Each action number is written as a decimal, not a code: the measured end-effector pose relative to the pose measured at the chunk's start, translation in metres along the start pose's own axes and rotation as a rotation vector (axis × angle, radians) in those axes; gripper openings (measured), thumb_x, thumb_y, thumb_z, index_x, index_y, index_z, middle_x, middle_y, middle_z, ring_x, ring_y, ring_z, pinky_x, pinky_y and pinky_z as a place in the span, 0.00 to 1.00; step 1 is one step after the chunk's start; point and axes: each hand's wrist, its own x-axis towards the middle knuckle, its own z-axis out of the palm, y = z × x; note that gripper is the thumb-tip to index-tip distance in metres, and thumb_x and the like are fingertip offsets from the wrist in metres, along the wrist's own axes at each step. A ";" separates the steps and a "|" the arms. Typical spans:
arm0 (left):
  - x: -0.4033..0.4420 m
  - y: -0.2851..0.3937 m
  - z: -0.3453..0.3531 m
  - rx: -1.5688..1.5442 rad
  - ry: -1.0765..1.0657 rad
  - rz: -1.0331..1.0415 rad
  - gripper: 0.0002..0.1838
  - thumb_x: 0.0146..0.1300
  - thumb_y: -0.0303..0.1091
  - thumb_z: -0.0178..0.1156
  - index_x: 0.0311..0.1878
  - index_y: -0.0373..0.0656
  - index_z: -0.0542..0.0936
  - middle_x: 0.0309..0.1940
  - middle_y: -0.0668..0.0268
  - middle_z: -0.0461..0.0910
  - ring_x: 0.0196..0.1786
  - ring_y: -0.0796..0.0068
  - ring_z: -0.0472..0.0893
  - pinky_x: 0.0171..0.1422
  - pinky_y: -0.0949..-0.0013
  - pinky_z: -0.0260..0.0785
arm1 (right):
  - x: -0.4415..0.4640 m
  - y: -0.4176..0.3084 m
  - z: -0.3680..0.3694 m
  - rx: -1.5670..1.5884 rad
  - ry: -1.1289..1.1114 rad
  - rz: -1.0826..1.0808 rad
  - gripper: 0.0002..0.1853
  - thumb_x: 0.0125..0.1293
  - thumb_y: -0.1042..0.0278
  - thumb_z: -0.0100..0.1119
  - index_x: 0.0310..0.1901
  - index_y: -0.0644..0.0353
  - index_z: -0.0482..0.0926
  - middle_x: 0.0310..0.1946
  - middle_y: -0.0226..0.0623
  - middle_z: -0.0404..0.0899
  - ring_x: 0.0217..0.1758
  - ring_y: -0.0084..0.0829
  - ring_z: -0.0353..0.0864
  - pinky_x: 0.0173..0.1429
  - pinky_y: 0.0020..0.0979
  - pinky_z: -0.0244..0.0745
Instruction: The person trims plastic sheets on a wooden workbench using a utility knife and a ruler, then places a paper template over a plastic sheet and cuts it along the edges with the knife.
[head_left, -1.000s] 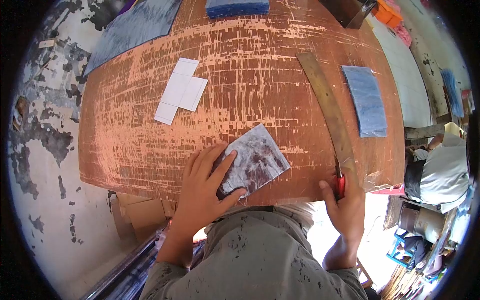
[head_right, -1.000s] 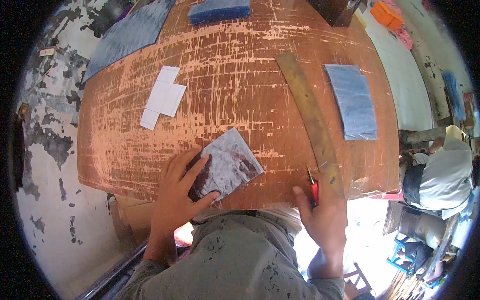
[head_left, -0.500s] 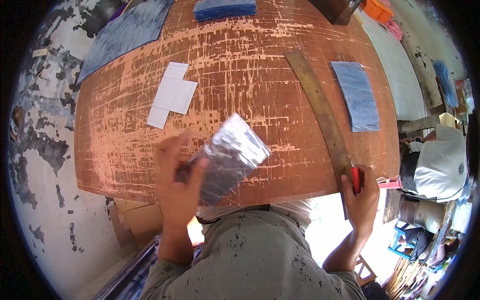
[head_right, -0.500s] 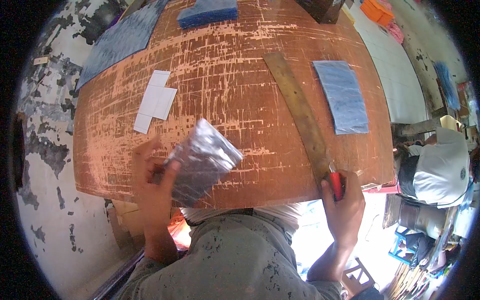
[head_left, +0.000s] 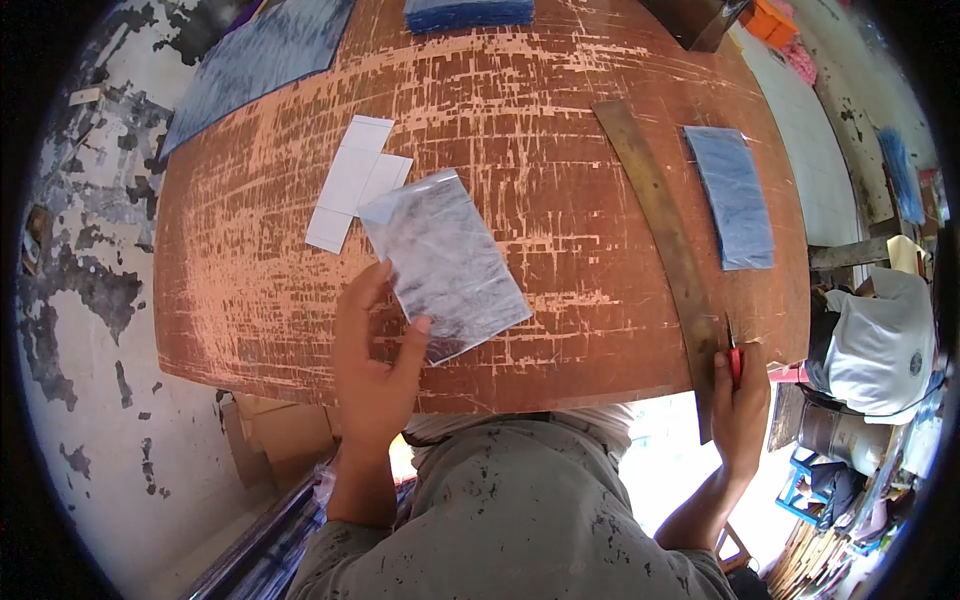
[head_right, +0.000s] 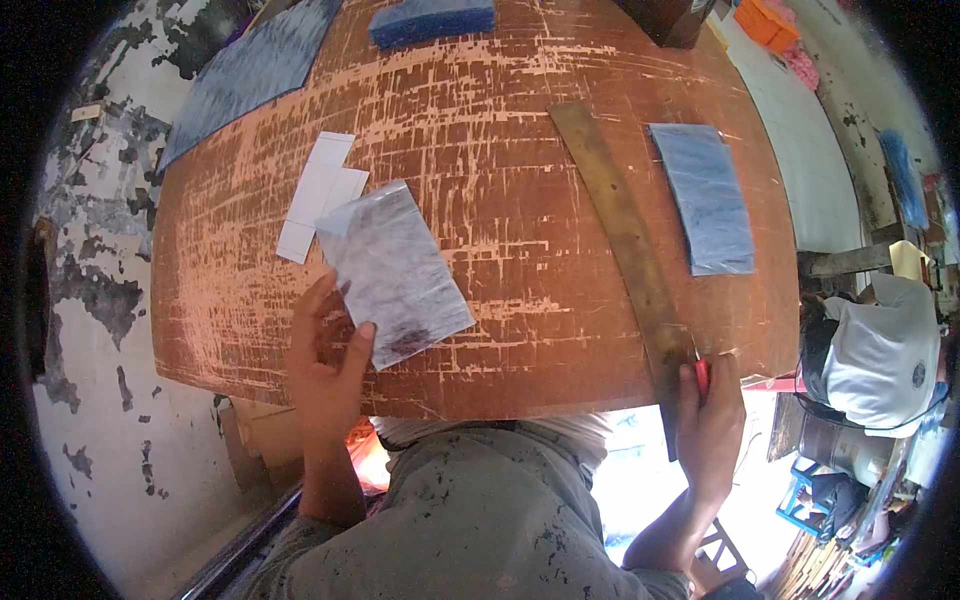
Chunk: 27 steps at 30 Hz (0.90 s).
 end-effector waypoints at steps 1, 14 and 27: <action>0.000 -0.001 -0.001 0.001 0.001 -0.004 0.32 0.73 0.24 0.69 0.79 0.40 0.74 0.77 0.52 0.74 0.76 0.60 0.77 0.78 0.59 0.71 | 0.001 0.000 -0.001 -0.001 -0.004 -0.001 0.11 0.80 0.67 0.64 0.46 0.67 0.77 0.41 0.53 0.76 0.39 0.57 0.80 0.47 0.49 0.75; -0.015 0.011 0.010 0.474 -0.166 0.277 0.36 0.59 0.33 0.80 0.73 0.44 0.81 0.73 0.52 0.72 0.76 0.46 0.72 0.81 0.45 0.65 | -0.027 0.032 -0.024 -0.100 -0.034 0.096 0.26 0.64 0.54 0.83 0.39 0.64 0.74 0.27 0.38 0.69 0.31 0.37 0.66 0.39 0.42 0.65; -0.006 0.007 0.033 0.601 -0.428 0.399 0.37 0.73 0.48 0.68 0.82 0.45 0.73 0.88 0.53 0.60 0.90 0.45 0.58 0.91 0.32 0.40 | -0.045 0.064 0.000 0.899 -0.394 0.227 0.26 0.61 0.73 0.86 0.37 0.52 0.67 0.30 0.36 0.83 0.38 0.32 0.90 0.40 0.34 0.82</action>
